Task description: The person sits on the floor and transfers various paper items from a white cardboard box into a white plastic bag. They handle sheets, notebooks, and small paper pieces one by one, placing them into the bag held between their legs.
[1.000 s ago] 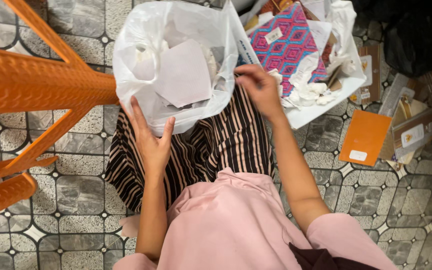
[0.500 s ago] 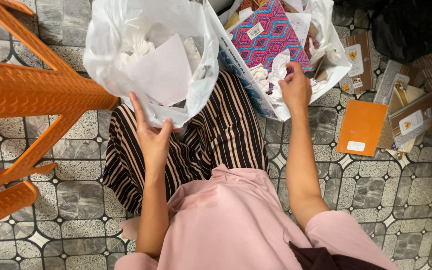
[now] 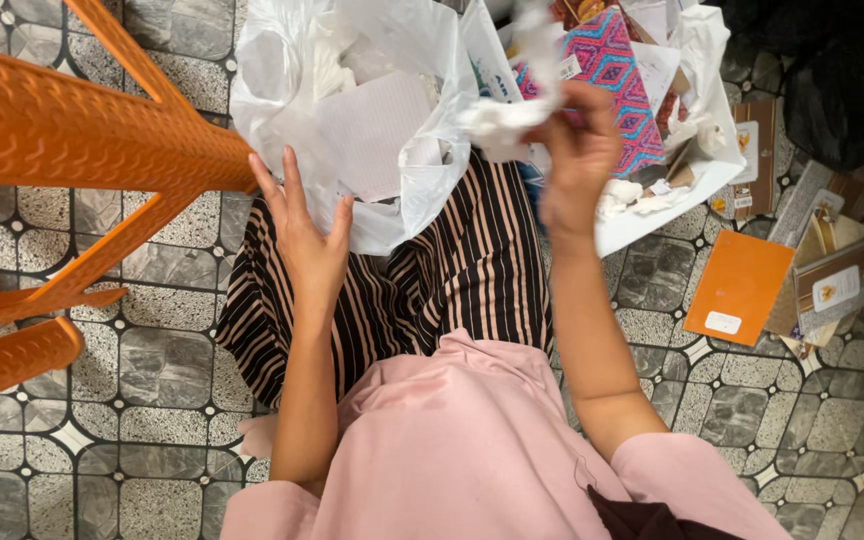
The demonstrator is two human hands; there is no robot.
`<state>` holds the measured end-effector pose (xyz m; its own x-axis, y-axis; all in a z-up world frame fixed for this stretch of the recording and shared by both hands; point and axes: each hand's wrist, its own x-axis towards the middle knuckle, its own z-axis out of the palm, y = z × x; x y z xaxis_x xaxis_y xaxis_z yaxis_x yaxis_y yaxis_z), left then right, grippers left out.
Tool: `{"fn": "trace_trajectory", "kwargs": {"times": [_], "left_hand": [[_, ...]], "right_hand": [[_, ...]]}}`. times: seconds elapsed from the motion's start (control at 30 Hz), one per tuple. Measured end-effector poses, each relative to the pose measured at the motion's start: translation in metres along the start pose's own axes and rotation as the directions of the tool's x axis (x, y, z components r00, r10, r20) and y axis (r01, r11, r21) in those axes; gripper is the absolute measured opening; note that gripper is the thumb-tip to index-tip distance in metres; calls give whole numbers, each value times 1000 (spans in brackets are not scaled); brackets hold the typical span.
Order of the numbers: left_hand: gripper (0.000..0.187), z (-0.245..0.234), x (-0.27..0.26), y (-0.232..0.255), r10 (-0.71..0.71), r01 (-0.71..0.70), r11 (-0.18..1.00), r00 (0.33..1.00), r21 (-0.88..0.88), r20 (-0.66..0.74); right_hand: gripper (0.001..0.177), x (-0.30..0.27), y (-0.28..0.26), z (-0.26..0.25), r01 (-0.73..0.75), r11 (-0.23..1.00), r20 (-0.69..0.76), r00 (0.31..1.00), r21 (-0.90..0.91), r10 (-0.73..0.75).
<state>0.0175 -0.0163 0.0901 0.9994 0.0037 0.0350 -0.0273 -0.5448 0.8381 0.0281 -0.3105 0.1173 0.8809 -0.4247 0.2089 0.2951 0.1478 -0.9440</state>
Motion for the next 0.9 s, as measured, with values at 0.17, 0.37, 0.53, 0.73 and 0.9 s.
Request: {"fn": "trace_trajectory", "kwargs": {"times": [0.17, 0.37, 0.53, 0.73, 0.9], "left_hand": [[88, -7, 9, -7, 57, -56, 997, 998, -57, 16], [83, -17, 8, -5, 20, -21, 999, 999, -33, -27], [77, -13, -8, 5, -196, 199, 970, 980, -140, 31], [89, -2, -34, 15, -77, 78, 997, 995, -12, 64], [83, 12, -28, 7, -43, 44, 999, 998, -23, 49]], "right_hand": [[48, -1, 37, 77, -89, 974, 350, 923, -209, 160], [24, -6, 49, 48, -18, 926, 304, 942, -378, 142], [18, 1, 48, -54, -2, 833, -1, 1000, -553, 2], [53, -7, 70, -152, -133, 460, 2, 960, -878, 280], [25, -18, 107, -168, -100, 338, 33, 931, -936, 364]]}}
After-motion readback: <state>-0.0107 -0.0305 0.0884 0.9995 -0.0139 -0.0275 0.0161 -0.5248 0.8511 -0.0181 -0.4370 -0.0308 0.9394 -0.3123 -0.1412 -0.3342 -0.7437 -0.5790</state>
